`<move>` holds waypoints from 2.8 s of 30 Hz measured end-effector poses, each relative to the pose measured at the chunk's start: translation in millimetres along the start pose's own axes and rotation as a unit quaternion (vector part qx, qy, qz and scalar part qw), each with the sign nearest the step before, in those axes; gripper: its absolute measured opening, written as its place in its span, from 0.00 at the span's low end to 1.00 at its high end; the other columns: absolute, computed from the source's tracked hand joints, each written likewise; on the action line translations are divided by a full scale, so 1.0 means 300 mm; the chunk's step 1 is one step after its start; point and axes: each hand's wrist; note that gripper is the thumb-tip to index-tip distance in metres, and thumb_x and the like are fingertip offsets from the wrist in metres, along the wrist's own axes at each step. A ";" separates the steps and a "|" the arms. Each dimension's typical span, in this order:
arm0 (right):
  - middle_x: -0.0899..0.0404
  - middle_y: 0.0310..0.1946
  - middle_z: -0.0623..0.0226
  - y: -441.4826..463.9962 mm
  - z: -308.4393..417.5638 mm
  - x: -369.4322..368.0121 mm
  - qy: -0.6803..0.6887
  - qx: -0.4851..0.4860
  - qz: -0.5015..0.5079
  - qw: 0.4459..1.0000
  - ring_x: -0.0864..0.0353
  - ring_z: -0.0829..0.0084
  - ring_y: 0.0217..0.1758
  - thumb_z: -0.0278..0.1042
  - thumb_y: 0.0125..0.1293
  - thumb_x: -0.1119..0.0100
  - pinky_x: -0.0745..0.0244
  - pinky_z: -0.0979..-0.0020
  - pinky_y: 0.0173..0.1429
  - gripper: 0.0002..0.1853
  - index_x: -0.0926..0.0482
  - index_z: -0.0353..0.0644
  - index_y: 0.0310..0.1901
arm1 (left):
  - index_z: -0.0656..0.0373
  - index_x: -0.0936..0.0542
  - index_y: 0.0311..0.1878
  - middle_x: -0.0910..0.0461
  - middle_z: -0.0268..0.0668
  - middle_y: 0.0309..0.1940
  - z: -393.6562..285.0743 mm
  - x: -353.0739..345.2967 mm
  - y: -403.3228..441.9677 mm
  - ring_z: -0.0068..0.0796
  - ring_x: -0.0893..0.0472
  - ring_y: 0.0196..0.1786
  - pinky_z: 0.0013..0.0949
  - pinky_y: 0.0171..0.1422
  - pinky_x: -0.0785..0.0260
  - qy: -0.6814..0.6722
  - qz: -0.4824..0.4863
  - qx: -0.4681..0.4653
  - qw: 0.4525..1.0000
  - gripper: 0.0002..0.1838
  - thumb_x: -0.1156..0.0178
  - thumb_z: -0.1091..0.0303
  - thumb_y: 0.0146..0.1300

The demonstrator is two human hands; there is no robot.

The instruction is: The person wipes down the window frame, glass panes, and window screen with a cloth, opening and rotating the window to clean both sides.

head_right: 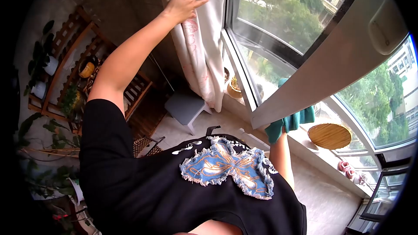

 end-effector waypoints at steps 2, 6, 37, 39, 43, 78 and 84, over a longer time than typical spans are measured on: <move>0.22 0.53 0.63 -0.002 -0.023 0.007 0.003 -0.005 -0.002 1.000 0.22 0.65 0.53 0.47 0.75 0.45 0.25 0.67 0.61 0.20 0.25 0.38 0.56 | 0.41 0.20 0.66 0.18 0.25 0.41 0.026 -0.066 -0.043 0.27 0.26 0.62 0.51 0.91 0.69 0.019 0.017 0.007 1.000 0.38 0.32 0.36 0.53; 0.23 0.55 0.63 -0.005 -0.057 0.019 0.011 -0.012 -0.006 1.000 0.22 0.65 0.55 0.48 0.76 0.46 0.26 0.67 0.63 0.21 0.26 0.38 0.58 | 0.52 0.10 0.33 0.13 0.29 0.34 0.093 -0.100 -0.131 0.32 0.23 0.59 0.45 0.87 0.57 0.116 -0.032 0.012 0.993 0.19 0.32 0.45 0.55; 0.25 0.69 0.63 0.038 -0.337 0.083 0.192 0.018 0.104 0.976 0.24 0.66 0.69 0.53 0.81 0.50 0.28 0.66 0.73 0.29 0.30 0.39 0.70 | 0.48 0.10 0.25 0.14 0.30 0.27 0.200 -0.227 -0.197 0.32 0.19 0.49 0.43 0.79 0.44 -0.111 -0.068 0.065 0.989 0.11 0.30 0.52 0.48; 0.26 0.69 0.63 -0.006 -0.296 -0.047 0.132 0.080 0.118 0.981 0.24 0.65 0.69 0.56 0.81 0.54 0.28 0.65 0.74 0.30 0.33 0.40 0.72 | 0.47 0.10 0.25 0.14 0.30 0.28 0.198 -0.208 -0.198 0.32 0.19 0.50 0.44 0.80 0.44 -0.103 -0.055 0.055 0.992 0.11 0.30 0.52 0.49; 0.23 0.54 0.62 -0.113 -0.013 -0.427 -0.055 0.241 0.179 0.952 0.22 0.66 0.56 0.39 0.76 0.52 0.26 0.64 0.63 0.18 0.27 0.39 0.60 | 0.46 0.10 0.27 0.14 0.30 0.28 0.186 -0.217 -0.204 0.34 0.20 0.52 0.44 0.81 0.46 -0.047 -0.075 0.043 0.995 0.14 0.28 0.46 0.48; 0.18 0.48 0.54 -0.372 0.128 -1.055 -0.453 0.368 0.535 0.611 0.21 0.49 0.56 0.31 0.66 0.47 0.22 0.54 0.57 0.15 0.26 0.38 0.54 | 0.63 0.21 0.57 0.17 0.37 0.44 -0.100 0.521 -0.789 0.33 0.18 0.45 0.37 0.50 0.25 -0.603 -0.207 0.452 0.624 0.17 0.40 0.60 0.74; 0.18 0.48 0.55 -0.401 0.111 -1.152 -0.436 0.359 0.558 0.609 0.19 0.51 0.54 0.31 0.68 0.49 0.18 0.53 0.51 0.13 0.27 0.39 0.52 | 0.62 0.35 0.77 0.29 0.40 0.73 -0.238 0.652 -0.857 0.32 0.29 0.74 0.39 0.78 0.40 -0.692 -0.398 0.535 0.278 0.31 0.52 0.49 0.81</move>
Point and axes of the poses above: each hand's wrist, its own y-axis towards the middle knuckle, its own x-axis out of the back of the hand, z = x × y
